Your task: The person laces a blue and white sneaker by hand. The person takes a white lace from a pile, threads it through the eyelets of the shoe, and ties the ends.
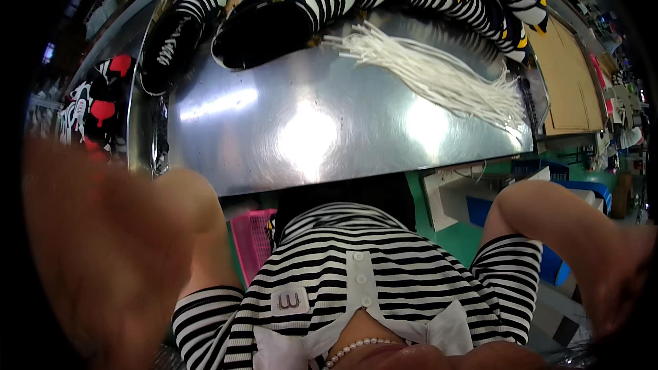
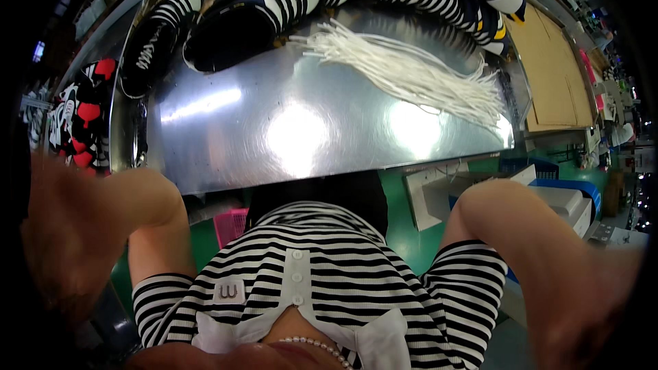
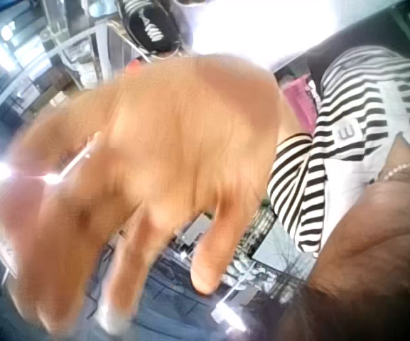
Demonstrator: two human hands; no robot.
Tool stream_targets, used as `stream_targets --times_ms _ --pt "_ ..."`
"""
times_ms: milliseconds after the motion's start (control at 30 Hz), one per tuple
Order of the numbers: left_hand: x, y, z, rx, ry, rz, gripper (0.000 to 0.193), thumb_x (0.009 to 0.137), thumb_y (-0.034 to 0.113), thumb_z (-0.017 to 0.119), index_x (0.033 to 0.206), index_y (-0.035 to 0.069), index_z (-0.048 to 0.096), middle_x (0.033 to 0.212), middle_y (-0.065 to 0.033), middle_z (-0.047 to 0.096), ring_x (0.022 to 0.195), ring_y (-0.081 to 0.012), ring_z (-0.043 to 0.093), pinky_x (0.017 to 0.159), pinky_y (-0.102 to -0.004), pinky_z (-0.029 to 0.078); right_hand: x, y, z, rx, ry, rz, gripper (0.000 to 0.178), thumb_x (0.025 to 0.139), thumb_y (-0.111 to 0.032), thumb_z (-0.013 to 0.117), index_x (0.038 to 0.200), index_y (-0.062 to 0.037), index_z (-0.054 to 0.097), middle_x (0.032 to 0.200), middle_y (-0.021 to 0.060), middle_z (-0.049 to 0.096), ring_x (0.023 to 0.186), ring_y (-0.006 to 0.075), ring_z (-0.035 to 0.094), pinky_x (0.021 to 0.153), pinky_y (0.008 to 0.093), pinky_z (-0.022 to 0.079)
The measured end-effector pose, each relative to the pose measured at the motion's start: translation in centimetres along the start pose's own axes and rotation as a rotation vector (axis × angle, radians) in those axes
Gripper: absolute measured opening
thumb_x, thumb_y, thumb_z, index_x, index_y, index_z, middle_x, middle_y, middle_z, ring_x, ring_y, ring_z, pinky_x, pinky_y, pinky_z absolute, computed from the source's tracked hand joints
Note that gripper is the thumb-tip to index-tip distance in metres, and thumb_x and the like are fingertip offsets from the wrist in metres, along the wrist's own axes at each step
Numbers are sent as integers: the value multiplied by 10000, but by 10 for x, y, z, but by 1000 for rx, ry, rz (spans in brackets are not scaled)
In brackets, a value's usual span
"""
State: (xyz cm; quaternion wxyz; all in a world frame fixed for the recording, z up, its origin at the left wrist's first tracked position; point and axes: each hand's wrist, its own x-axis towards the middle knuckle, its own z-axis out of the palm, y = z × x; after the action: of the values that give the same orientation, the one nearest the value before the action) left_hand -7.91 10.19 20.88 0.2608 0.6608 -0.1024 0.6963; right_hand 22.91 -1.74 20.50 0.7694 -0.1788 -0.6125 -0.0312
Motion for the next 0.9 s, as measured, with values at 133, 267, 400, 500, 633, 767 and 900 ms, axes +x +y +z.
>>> stream_targets --times_ms 133,267,400,500,633,767,900 --pt "-69 -97 -22 242 -87 -383 320 902 160 604 1196 38 579 1151 -106 596 970 -145 570 854 -287 462 -21 75 2 -97 193 444 359 963 -347 530 1155 -63 641 1075 39 664 816 120 574 682 267 461" --pt "-170 -186 -64 791 -424 -779 426 842 200 705 1191 -13 586 1211 -164 583 1121 -288 549 945 -358 438 -96 208 -4 -464 -403 923 186 918 -161 636 1067 -65 694 957 48 724 856 110 673 723 244 504" --pt "-209 -257 -77 1033 -560 -699 569 799 297 717 1171 -99 546 1168 -267 572 1125 -422 503 987 -453 404 -164 308 -5 -824 -677 998 226 839 -273 701 999 -114 718 965 100 717 875 258 684 758 367 524" --pt "-207 -291 -66 1061 -550 -648 482 802 259 685 1066 -122 553 1037 -284 604 1002 -439 539 908 -481 420 -180 347 5 -1046 -814 968 243 810 -296 709 972 -115 711 969 109 711 931 302 667 788 407 517" --pt "-208 -297 -58 1027 -437 -721 451 831 262 664 1050 -114 545 983 -279 614 964 -443 558 848 -500 423 -183 367 9 -1037 -940 1109 252 799 -297 708 952 -96 692 977 112 708 961 304 658 805 421 508" --pt "-215 -270 -64 1005 -260 -822 464 888 297 632 1082 -113 533 1010 -308 613 956 -475 566 849 -516 432 -186 370 1 -926 -827 1094 214 812 -233 697 941 -65 666 957 123 714 924 281 678 788 396 518" --pt "-194 -218 -55 844 -57 -986 463 936 286 601 1153 -113 519 1051 -290 624 999 -433 598 906 -447 450 -161 351 -3 -645 -489 1012 118 841 -99 641 936 -28 638 886 137 715 833 188 698 771 288 513"
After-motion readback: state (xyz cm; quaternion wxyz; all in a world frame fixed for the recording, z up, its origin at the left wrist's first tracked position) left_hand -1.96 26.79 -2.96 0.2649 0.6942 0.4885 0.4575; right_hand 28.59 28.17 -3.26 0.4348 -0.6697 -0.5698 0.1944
